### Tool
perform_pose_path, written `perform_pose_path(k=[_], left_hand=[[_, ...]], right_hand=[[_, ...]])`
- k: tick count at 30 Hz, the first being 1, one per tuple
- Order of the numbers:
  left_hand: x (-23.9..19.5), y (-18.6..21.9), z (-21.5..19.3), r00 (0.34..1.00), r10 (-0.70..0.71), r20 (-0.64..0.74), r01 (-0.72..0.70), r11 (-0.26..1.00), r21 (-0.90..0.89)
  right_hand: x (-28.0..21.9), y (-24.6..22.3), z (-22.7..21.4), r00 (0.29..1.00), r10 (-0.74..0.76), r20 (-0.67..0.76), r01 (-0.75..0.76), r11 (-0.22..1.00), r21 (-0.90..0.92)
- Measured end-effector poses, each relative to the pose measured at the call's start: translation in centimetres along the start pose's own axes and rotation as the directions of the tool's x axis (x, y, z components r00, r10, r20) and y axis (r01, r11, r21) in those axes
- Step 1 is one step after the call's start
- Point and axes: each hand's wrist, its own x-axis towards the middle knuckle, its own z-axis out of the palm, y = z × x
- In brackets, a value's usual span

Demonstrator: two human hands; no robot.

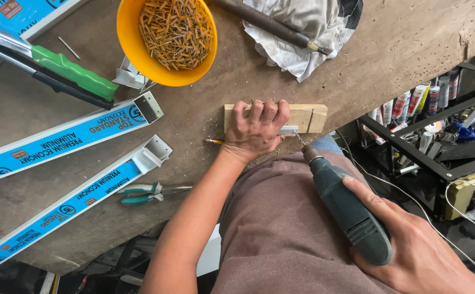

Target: Assembling aluminum frames by aligning profiles, marking them, and drilling holes.

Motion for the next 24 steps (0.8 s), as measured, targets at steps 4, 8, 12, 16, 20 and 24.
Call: perform_pose_path(k=[4, 8, 12, 16, 20, 24], left_hand=[[0.0, 0.0, -0.1, 1.0, 0.006, 0.016, -0.006, 1.0, 0.007], [0.0, -0.1, 0.0, 1.0, 0.008, 0.012, -0.008, 1.0, 0.009], [-0.1, 0.0, 0.0, 1.0, 0.006, -0.008, -0.006, 1.0, -0.01], [-0.1, 0.0, 0.3, 1.0, 0.0, -0.024, 0.0, 1.0, -0.027], [-0.1, 0.0, 0.3, 1.0, -0.007, -0.026, 0.006, 0.999, -0.052], [0.0, -0.1, 0.5, 0.999, -0.013, -0.046, 0.011, 0.999, -0.035]], right_hand=[[0.1, -1.2, -0.3, 0.996, 0.087, 0.032, -0.085, 0.995, -0.054], [0.6, -1.4, -0.5, 0.997, 0.07, 0.03, -0.068, 0.995, -0.072], [0.8, -1.8, -0.9, 0.998, 0.059, 0.027, -0.058, 0.996, -0.061], [1.0, -2.4, -1.4, 0.992, 0.121, 0.046, -0.117, 0.989, -0.091], [1.1, -2.3, -1.5, 0.996, 0.073, 0.043, -0.068, 0.992, -0.103], [1.2, -2.3, -1.6, 0.998, 0.054, 0.028, -0.052, 0.995, -0.081]])
